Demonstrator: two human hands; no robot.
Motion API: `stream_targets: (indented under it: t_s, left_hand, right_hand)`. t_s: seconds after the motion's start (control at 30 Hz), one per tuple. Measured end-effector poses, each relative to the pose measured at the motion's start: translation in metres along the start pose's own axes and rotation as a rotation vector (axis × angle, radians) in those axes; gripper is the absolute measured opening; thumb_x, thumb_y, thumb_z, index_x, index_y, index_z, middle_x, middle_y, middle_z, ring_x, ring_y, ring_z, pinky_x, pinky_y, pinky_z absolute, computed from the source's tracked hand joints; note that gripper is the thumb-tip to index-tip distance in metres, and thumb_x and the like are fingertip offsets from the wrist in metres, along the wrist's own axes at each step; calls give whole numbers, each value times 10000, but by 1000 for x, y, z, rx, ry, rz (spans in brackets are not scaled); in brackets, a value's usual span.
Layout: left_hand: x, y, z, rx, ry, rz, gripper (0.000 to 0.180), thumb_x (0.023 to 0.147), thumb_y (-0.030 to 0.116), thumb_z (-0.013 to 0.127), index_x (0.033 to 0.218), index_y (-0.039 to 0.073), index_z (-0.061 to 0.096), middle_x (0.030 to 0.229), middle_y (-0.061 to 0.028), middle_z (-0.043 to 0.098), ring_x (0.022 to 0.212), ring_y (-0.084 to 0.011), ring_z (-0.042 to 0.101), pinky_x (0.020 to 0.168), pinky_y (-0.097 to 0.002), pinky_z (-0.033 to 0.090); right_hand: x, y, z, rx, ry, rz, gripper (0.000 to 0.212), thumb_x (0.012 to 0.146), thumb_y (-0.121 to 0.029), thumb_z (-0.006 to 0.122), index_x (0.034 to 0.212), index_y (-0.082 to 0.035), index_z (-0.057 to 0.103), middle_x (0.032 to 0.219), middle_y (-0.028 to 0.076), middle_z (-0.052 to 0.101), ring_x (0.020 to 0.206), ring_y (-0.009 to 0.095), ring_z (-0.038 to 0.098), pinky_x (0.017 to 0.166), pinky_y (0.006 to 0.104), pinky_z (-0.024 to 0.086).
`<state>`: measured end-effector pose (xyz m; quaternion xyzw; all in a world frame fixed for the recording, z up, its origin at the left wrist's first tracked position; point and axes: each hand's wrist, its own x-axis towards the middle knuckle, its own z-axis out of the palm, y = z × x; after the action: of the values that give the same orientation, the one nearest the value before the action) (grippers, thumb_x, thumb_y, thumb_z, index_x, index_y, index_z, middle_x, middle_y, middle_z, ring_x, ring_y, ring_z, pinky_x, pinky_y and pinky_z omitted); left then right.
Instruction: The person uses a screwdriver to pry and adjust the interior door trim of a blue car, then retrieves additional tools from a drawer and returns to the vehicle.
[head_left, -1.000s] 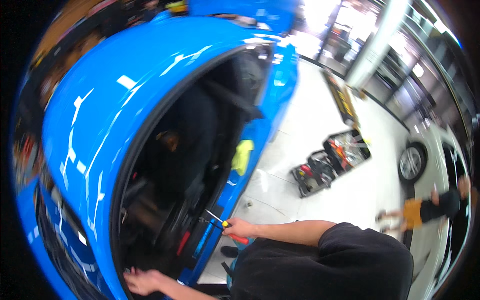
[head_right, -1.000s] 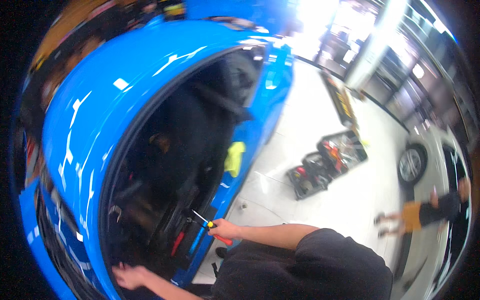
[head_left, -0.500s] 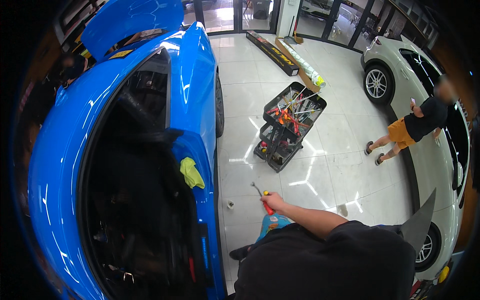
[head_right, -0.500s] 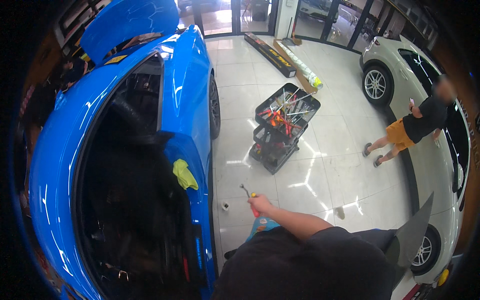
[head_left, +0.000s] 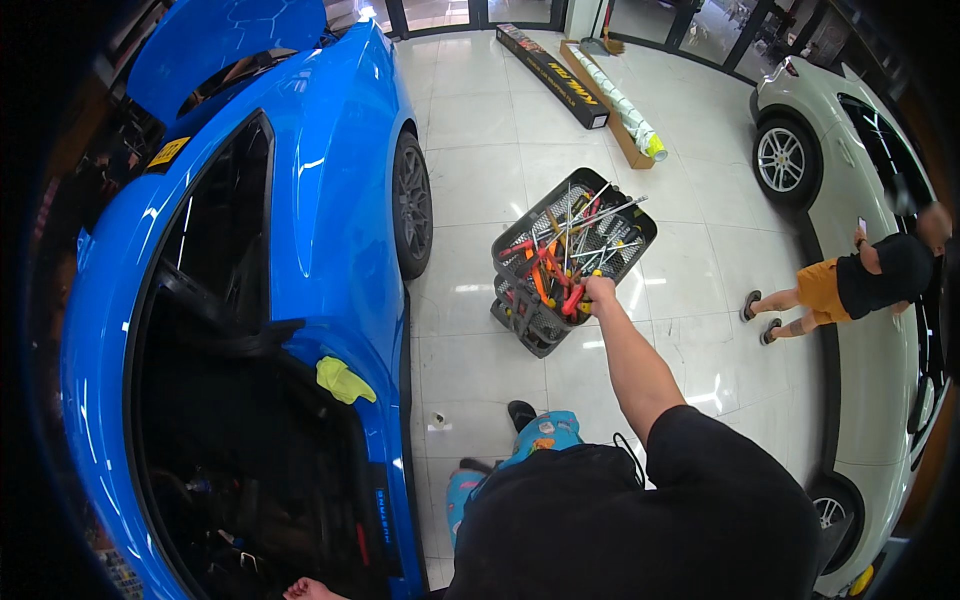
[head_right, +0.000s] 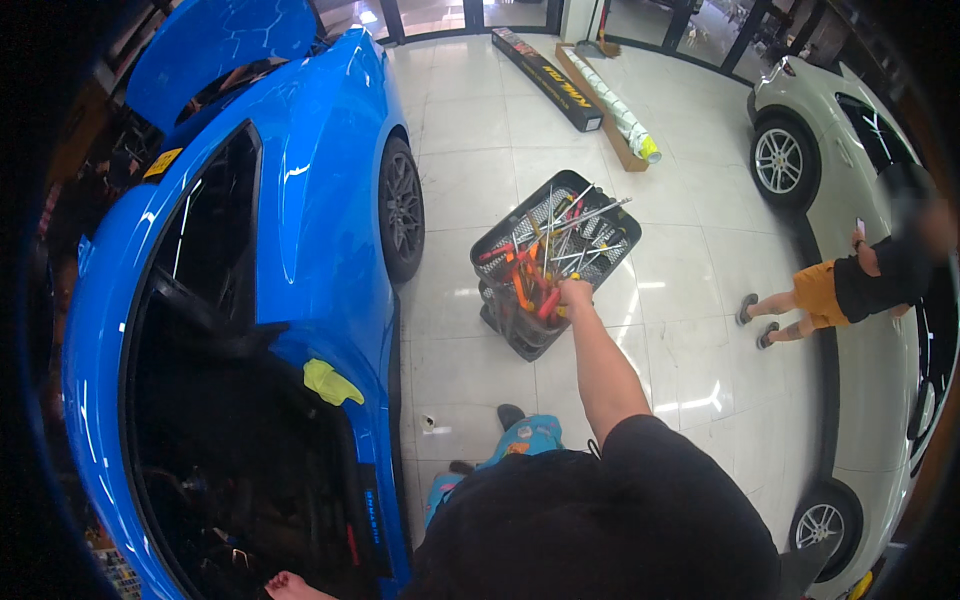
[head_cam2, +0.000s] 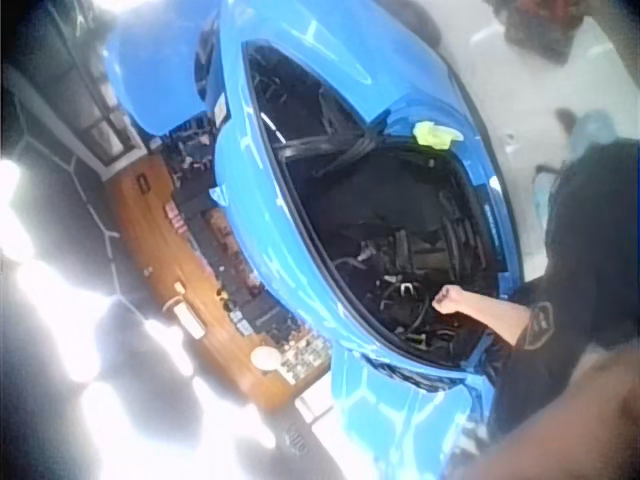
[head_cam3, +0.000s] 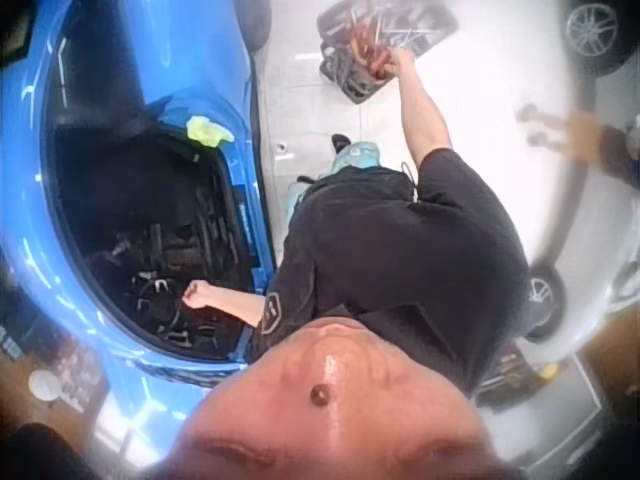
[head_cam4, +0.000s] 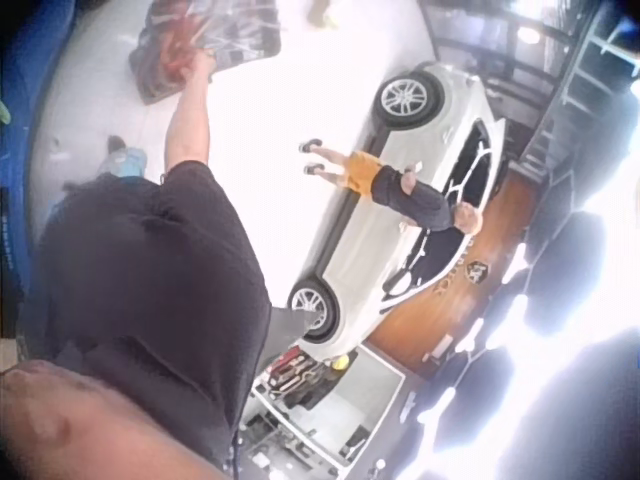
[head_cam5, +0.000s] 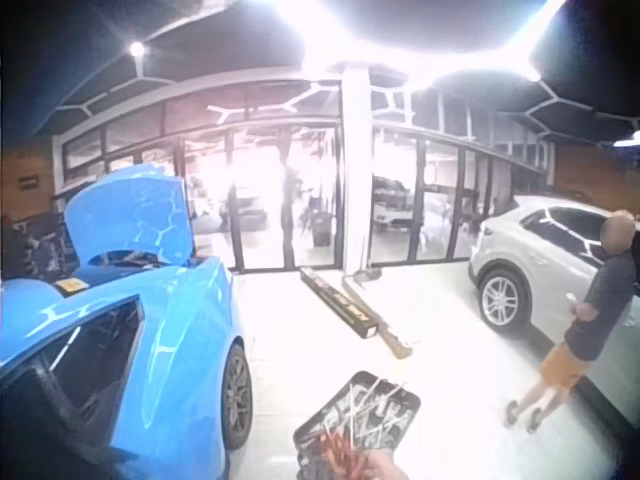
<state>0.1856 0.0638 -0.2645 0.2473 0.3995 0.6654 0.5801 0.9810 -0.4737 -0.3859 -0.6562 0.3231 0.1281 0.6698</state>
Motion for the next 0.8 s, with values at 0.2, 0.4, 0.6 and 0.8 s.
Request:
stream_targets:
  t_s: [0.2, 0.4, 0.6, 0.8]
  left_hand:
    - [-3, -31, 100, 57, -55, -164, 204, 993, 239, 602, 890, 64, 612, 766, -27, 610, 600, -121, 549, 526, -253, 467]
    - [-100, -162, 252, 403, -142, -429, 172, 966, 252, 625, 985, 83, 597, 853, -14, 574, 691, -103, 515, 543, -235, 413]
    - [-171, -300, 376, 822, -798, -740, 196, 966, 196, 619, 1115, 68, 628, 933, -53, 665, 769, -150, 642, 635, -274, 473]
    - [-184, -364, 533, 877, -1344, -859, 210, 976, 192, 611, 1106, 38, 672, 978, -59, 712, 814, -126, 657, 680, -258, 505]
  right_hand:
    - [38, -19, 6, -226, 119, 38, 293, 828, -121, 608, 1032, 85, 655, 1026, 213, 685, 896, 354, 700, 709, 532, 569]
    - [39, -38, 5, -742, 348, -122, 555, 780, -210, 624, 1223, 112, 530, 1191, 349, 628, 1146, 468, 612, 1001, 455, 476]
    - [25, -43, 17, -913, 493, -146, 665, 844, -422, 686, 1282, 42, 499, 1244, 322, 592, 1167, 480, 581, 987, 507, 481]
    - [-54, -47, 117, -1049, 243, -794, 492, 883, -242, 637, 1262, 43, 507, 1148, 273, 533, 1128, 446, 507, 947, 525, 432]
